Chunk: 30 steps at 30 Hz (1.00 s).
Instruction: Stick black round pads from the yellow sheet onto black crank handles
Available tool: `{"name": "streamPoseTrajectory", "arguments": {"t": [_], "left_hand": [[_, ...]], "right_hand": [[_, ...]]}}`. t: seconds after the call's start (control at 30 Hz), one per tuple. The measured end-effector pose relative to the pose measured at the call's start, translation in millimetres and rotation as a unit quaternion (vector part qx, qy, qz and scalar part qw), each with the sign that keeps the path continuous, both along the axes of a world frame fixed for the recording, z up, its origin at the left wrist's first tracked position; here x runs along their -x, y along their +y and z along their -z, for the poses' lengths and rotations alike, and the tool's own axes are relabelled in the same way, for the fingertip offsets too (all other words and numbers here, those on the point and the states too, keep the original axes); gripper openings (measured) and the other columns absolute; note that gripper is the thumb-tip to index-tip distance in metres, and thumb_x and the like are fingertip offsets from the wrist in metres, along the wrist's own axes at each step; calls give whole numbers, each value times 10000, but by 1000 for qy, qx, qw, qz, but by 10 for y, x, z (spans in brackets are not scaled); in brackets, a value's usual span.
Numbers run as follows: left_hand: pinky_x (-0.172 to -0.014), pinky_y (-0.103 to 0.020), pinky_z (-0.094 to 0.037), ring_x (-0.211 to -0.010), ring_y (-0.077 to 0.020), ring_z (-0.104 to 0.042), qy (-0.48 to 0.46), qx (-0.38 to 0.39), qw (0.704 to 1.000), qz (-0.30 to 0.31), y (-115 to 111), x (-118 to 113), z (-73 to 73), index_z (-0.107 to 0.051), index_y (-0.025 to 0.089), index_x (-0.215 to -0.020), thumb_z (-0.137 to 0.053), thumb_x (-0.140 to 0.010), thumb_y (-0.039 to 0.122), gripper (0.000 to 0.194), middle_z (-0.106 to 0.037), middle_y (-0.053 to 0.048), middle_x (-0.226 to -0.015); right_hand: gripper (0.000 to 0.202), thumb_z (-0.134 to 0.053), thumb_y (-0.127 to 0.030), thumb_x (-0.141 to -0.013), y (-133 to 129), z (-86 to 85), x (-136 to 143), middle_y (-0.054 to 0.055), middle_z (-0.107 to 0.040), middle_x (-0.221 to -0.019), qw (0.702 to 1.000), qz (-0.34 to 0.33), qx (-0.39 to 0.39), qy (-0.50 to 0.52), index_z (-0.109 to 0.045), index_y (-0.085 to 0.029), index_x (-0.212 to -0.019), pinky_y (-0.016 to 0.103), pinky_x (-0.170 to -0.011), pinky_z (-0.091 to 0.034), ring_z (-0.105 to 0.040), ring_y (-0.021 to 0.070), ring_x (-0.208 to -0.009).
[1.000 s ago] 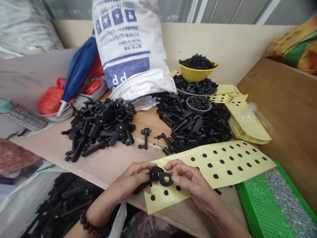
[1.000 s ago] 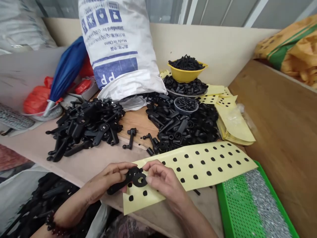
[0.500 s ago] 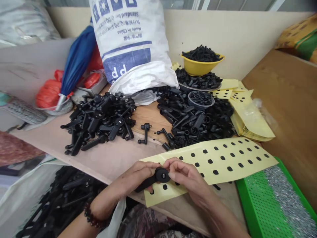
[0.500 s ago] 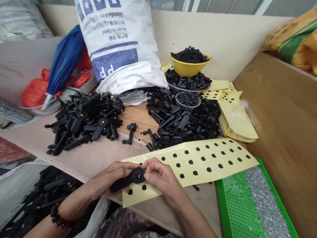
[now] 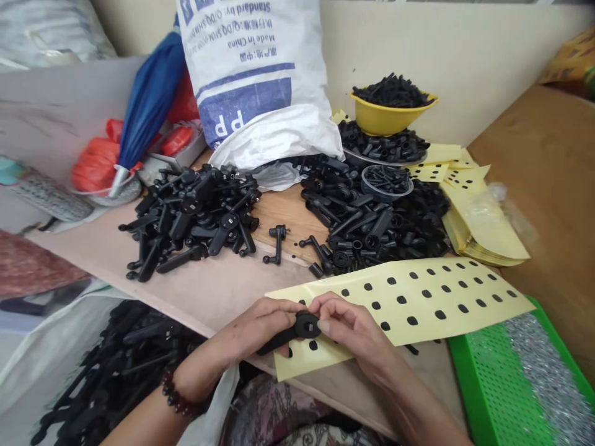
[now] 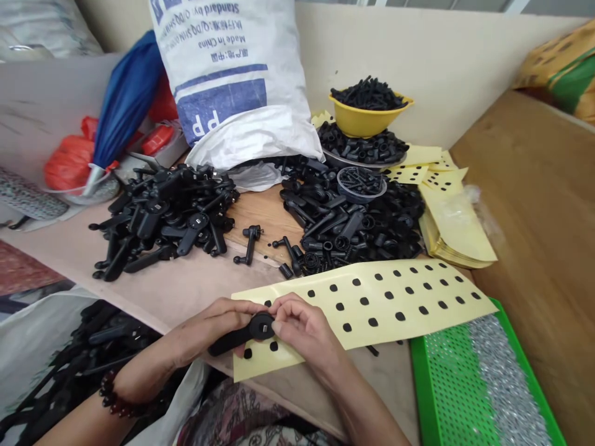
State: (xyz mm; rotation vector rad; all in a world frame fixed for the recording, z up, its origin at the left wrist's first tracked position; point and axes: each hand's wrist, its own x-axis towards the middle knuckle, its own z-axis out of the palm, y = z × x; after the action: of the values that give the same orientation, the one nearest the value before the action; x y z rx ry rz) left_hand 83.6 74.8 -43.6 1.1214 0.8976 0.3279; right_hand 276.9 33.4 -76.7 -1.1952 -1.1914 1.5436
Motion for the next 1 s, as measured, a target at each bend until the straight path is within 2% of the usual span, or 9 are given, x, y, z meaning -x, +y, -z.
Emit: {"name": "streamPoseTrajectory", "arguments": {"t": [0.27,0.5,0.57,0.7,0.8,0.93,1.0], "left_hand": [[-540,-180,-410,-583,-83,-481,-23,-15,998,52,22,-12,41,-699,165,-1030,-573,-814,393,339,-588,0,-769],[-557,-192,-433,-606,-89,-482,-14,-17,999,50,2,-5,85,-677,159,-1069,-582,-804,412,378,-587,-15,-814],[-550,-204,-443,-602,-98,-482,1,-34,999,37,-9,-16,140,-667,142,-1071,-578,-797,408,393,-589,-24,-816],[-486,-188,-378,-540,-92,-444,51,-103,993,-12,-100,-59,253,-677,118,-986,-559,-794,354,327,-539,11,-668],[-495,-182,-339,-561,-94,-444,75,-158,984,-39,-210,-76,267,-696,128,-931,-559,-788,306,267,-541,20,-637],[-537,-189,-361,-610,-104,-476,75,-192,976,-73,-328,-43,222,-710,149,-962,-593,-776,316,276,-582,10,-684],[-547,-191,-376,-619,-105,-492,57,-174,978,-101,-395,-25,216,-703,155,-988,-619,-766,321,289,-593,6,-704]], "right_hand": [[226,-668,-344,-721,9,-21,30,55,-546,-908,1000,1,-6,-10,-534,-193,-622,297,-731,-437,-531,194,-835],[212,-660,-338,-716,19,-56,42,54,-551,-892,999,3,-21,-42,-529,-200,-623,302,-758,-465,-551,198,-850],[204,-648,-334,-725,25,-54,51,57,-559,-892,998,6,-34,-55,-532,-200,-624,305,-753,-475,-561,201,-853],[199,-615,-312,-755,-20,2,45,65,-588,-846,989,1,-95,-111,-524,-205,-615,312,-729,-482,-584,213,-825],[195,-591,-314,-803,-111,94,8,60,-614,-818,974,19,-144,-176,-538,-217,-642,301,-738,-476,-593,218,-827],[201,-621,-421,-800,-214,235,-28,70,-658,-856,983,-2,-78,-164,-594,-225,-765,271,-702,-536,-643,237,-849],[241,-605,-465,-808,-260,296,-29,69,-680,-900,988,38,-35,-145,-577,-238,-882,266,-736,-553,-662,241,-890]]}}
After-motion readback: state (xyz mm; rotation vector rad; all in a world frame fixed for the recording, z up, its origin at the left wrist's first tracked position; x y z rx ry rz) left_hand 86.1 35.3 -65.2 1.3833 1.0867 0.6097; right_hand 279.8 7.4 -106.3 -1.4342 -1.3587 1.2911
